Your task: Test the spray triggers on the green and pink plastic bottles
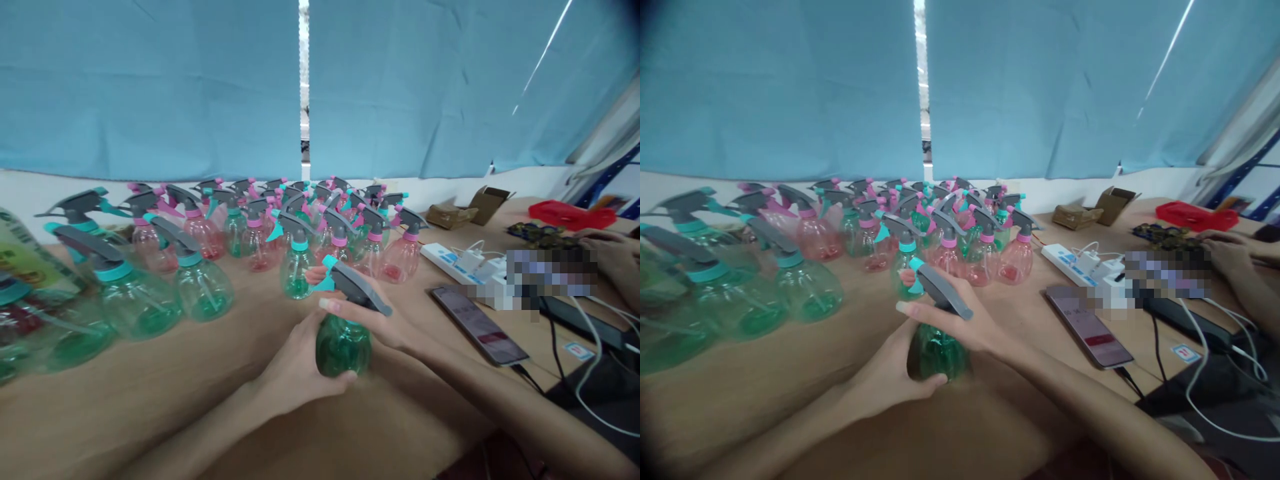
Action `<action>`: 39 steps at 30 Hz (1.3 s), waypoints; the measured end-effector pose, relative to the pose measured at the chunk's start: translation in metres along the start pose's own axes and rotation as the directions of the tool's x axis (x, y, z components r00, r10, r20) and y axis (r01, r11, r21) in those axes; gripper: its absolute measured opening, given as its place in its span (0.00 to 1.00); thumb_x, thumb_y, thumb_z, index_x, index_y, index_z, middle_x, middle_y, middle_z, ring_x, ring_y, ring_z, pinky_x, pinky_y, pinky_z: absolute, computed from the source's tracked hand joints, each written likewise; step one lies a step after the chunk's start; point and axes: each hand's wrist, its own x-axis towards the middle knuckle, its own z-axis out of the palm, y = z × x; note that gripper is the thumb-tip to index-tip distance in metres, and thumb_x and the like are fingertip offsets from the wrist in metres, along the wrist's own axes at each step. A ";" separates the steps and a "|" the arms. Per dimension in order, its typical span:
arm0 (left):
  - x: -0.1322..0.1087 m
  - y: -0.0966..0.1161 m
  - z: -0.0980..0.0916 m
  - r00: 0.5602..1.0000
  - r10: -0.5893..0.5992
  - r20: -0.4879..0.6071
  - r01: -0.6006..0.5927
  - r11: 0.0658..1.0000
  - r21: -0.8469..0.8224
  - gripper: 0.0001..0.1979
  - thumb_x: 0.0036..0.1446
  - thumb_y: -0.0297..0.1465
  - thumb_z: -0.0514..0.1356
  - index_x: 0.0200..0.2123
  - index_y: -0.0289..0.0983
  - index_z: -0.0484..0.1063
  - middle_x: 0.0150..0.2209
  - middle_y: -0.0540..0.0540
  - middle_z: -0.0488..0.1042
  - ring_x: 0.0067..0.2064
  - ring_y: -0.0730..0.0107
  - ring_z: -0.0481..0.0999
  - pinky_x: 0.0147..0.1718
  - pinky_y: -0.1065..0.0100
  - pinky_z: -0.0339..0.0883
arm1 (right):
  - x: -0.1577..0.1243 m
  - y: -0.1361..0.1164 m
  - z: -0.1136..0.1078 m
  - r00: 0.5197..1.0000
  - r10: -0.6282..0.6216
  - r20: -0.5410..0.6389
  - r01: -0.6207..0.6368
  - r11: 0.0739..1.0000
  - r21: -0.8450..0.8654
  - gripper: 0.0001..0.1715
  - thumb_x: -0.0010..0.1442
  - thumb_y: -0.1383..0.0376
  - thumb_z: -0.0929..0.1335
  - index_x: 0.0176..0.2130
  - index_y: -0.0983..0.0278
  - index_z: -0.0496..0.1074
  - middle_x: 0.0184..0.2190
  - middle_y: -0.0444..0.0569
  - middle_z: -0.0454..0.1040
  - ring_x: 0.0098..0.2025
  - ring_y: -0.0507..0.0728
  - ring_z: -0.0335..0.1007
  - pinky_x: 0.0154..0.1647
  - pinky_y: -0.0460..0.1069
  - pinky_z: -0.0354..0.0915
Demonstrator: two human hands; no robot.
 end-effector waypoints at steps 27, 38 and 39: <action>-0.026 -0.055 -0.032 0.992 -0.045 0.120 -0.026 0.848 0.529 0.35 0.58 0.44 0.57 0.64 0.35 0.54 0.64 0.37 0.60 0.64 0.50 0.59 0.60 0.48 0.53 | 0.027 0.030 0.007 0.998 0.018 -0.062 -0.018 1.000 0.000 0.15 0.58 0.53 0.68 0.42 0.57 0.72 0.36 0.44 0.74 0.39 0.56 0.71 0.44 0.52 0.66; -0.027 -0.050 -0.033 0.985 -0.022 0.169 -0.086 0.791 0.605 0.33 0.61 0.47 0.55 0.61 0.31 0.59 0.63 0.35 0.60 0.64 0.50 0.59 0.60 0.50 0.55 | 0.044 0.034 0.015 0.997 -0.053 -0.050 0.056 0.997 0.058 0.10 0.59 0.55 0.69 0.39 0.57 0.71 0.34 0.44 0.71 0.39 0.55 0.68 0.47 0.53 0.64; -0.027 -0.050 -0.033 0.986 -0.015 0.165 -0.090 0.788 0.610 0.32 0.61 0.47 0.55 0.60 0.31 0.60 0.63 0.35 0.61 0.63 0.50 0.60 0.60 0.50 0.55 | 0.043 0.033 0.016 0.998 -0.041 -0.052 0.045 0.997 0.070 0.10 0.59 0.54 0.68 0.38 0.57 0.71 0.34 0.44 0.70 0.38 0.55 0.67 0.47 0.53 0.64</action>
